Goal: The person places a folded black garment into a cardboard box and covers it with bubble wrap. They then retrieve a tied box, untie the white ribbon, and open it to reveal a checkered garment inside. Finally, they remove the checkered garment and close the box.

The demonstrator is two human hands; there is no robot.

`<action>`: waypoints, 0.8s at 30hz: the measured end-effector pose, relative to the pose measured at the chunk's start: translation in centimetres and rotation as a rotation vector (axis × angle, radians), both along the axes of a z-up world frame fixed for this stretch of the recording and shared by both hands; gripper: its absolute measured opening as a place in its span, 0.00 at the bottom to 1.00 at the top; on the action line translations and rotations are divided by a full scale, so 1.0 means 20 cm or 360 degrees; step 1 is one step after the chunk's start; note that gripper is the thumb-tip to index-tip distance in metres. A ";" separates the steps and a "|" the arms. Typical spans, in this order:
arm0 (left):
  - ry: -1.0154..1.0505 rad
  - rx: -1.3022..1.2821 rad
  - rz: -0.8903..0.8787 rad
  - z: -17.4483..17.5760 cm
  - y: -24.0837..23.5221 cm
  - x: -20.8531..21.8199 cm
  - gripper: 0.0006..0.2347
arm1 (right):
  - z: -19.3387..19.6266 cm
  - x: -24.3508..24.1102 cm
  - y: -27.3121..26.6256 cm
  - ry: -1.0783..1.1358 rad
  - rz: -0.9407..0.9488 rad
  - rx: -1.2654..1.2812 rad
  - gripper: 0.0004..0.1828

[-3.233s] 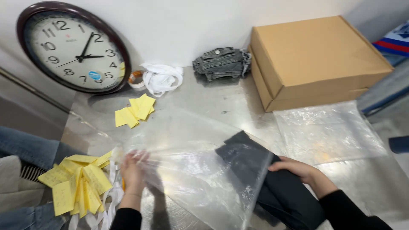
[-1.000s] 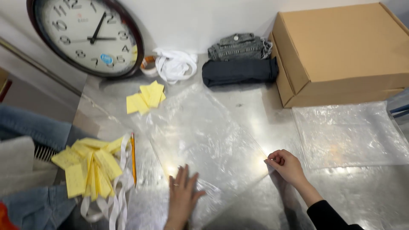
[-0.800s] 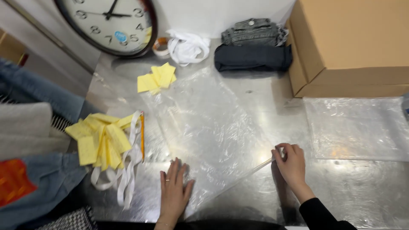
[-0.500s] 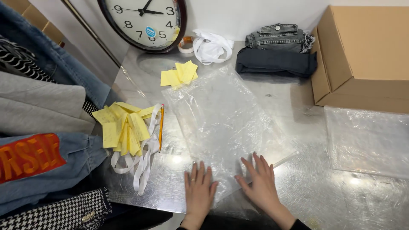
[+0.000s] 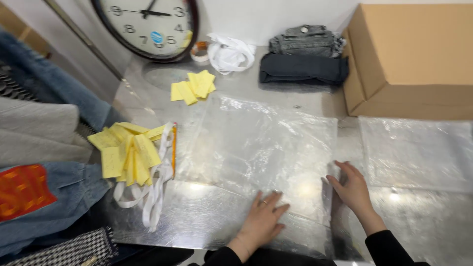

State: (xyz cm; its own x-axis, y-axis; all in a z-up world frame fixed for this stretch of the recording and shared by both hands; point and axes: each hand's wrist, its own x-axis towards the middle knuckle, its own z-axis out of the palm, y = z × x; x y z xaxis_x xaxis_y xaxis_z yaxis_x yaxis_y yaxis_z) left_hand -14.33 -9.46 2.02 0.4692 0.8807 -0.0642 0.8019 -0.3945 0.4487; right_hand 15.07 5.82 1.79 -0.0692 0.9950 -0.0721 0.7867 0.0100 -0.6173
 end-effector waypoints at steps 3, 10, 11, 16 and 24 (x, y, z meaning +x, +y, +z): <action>-0.0017 0.0280 -0.0087 -0.07 0.04 0.01 0.26 | -0.01 0.07 -0.17 0.0160 -0.0230 -0.0128 0.09; -0.0003 0.0601 -0.0546 -0.17 0.22 0.47 0.21 | -0.09 0.13 -0.50 0.0721 -0.0663 -0.0798 0.08; -0.0028 0.0746 -0.0514 -0.24 0.23 0.54 0.12 | -0.04 0.12 -0.52 0.0647 -0.0553 -0.0743 0.09; 0.0102 0.0849 -0.0651 -0.36 0.31 0.61 0.08 | -0.11 0.19 -0.53 0.0383 -0.0148 -0.0268 0.26; -0.0387 0.0713 -0.0126 0.15 0.42 0.43 0.10 | 0.02 0.02 -0.39 0.0266 0.0234 0.0234 0.08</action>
